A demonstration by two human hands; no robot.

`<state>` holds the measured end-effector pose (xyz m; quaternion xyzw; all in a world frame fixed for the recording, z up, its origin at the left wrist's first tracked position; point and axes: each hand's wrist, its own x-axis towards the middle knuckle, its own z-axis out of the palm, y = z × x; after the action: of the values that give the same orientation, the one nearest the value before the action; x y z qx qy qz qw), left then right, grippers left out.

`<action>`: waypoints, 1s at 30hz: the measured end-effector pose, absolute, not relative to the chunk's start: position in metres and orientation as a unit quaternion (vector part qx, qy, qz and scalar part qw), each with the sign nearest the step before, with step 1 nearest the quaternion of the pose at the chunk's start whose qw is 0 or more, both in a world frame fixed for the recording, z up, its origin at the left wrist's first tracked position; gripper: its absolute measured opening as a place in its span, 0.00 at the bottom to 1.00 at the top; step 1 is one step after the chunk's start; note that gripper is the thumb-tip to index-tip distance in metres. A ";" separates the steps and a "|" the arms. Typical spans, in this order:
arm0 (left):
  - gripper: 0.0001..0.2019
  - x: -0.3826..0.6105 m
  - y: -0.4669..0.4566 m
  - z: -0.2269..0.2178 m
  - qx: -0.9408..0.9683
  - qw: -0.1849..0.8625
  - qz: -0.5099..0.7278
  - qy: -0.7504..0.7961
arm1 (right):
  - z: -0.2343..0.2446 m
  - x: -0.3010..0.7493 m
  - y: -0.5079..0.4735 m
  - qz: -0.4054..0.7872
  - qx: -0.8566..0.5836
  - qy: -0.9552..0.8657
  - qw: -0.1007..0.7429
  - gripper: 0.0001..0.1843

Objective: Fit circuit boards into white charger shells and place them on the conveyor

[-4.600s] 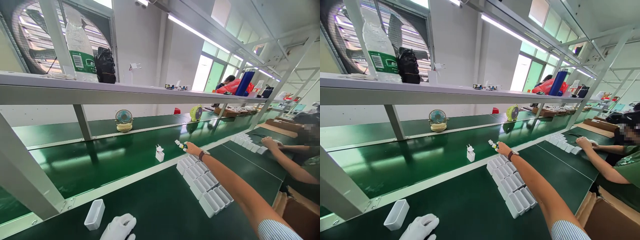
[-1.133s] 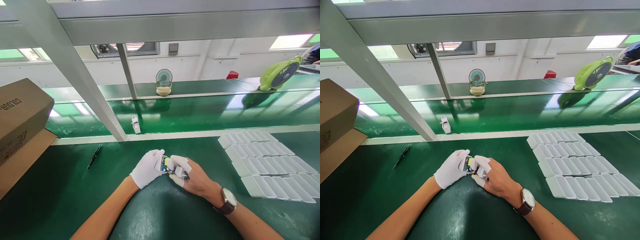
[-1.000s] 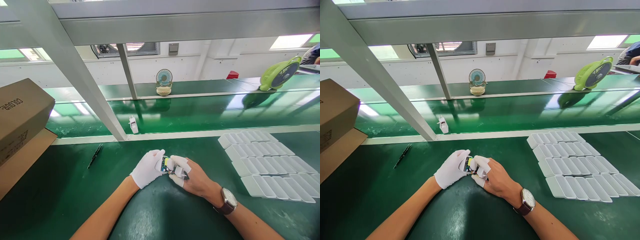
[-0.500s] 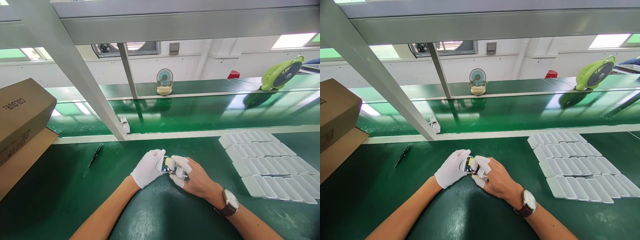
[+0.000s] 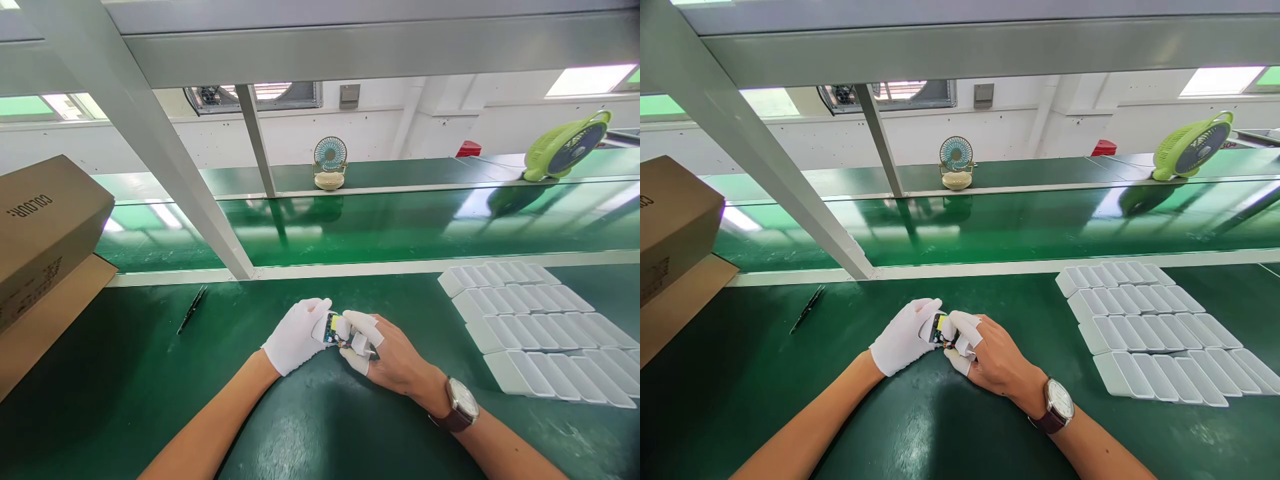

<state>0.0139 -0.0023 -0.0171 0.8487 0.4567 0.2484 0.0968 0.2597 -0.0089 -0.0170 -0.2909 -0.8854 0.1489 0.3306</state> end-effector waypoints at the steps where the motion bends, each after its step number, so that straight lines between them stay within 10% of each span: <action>1: 0.25 0.014 -0.002 -0.017 0.850 0.102 0.243 0.456 | -0.017 0.260 -0.009 0.147 -0.293 -0.886 0.328 0.37; 30: 0.03 0.025 -0.003 0.002 0.836 0.147 0.236 0.472 | -0.008 0.252 -0.013 0.140 -0.287 -0.887 0.333 0.32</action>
<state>0.0250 -0.0026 0.0017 0.8364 0.4722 0.2364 0.1468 0.2525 -0.0128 -0.0079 -0.2868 -0.8875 0.1398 0.3325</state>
